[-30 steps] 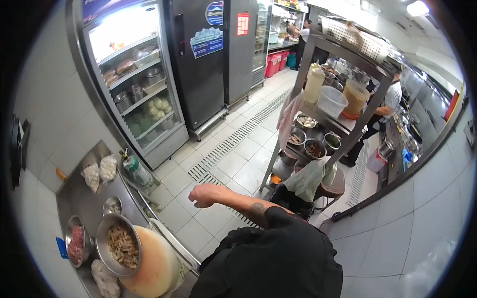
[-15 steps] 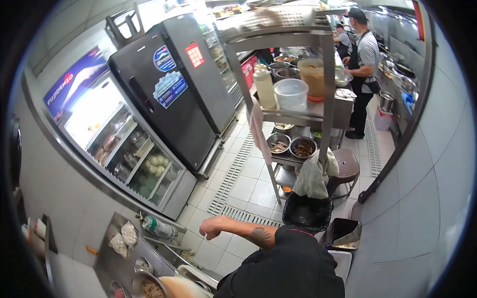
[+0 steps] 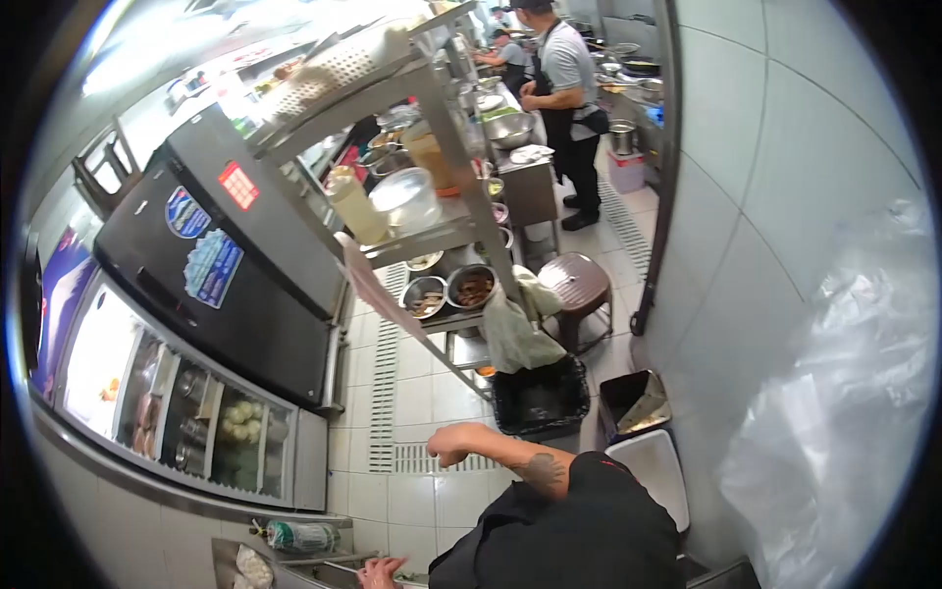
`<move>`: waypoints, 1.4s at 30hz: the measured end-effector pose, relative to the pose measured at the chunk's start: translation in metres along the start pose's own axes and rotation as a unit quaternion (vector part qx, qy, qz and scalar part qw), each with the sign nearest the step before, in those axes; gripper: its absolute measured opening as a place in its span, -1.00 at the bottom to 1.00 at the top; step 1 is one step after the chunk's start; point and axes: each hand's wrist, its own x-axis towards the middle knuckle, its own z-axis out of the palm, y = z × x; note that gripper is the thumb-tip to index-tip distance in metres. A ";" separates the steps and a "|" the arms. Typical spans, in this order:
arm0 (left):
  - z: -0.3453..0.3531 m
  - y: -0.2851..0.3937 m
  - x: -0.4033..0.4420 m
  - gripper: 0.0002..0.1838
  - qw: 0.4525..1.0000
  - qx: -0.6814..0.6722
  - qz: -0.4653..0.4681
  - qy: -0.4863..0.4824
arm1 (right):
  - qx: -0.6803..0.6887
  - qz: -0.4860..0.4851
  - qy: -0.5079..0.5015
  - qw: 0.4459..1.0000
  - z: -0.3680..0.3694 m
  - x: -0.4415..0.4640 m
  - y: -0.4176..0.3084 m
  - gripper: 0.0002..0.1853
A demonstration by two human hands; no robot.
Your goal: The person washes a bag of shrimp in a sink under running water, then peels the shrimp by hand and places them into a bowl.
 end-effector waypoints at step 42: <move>-0.207 0.098 -0.149 -0.55 0.642 -0.562 0.335 0.399 | -0.192 -0.245 -0.362 0.879 0.057 0.248 -0.126 -0.55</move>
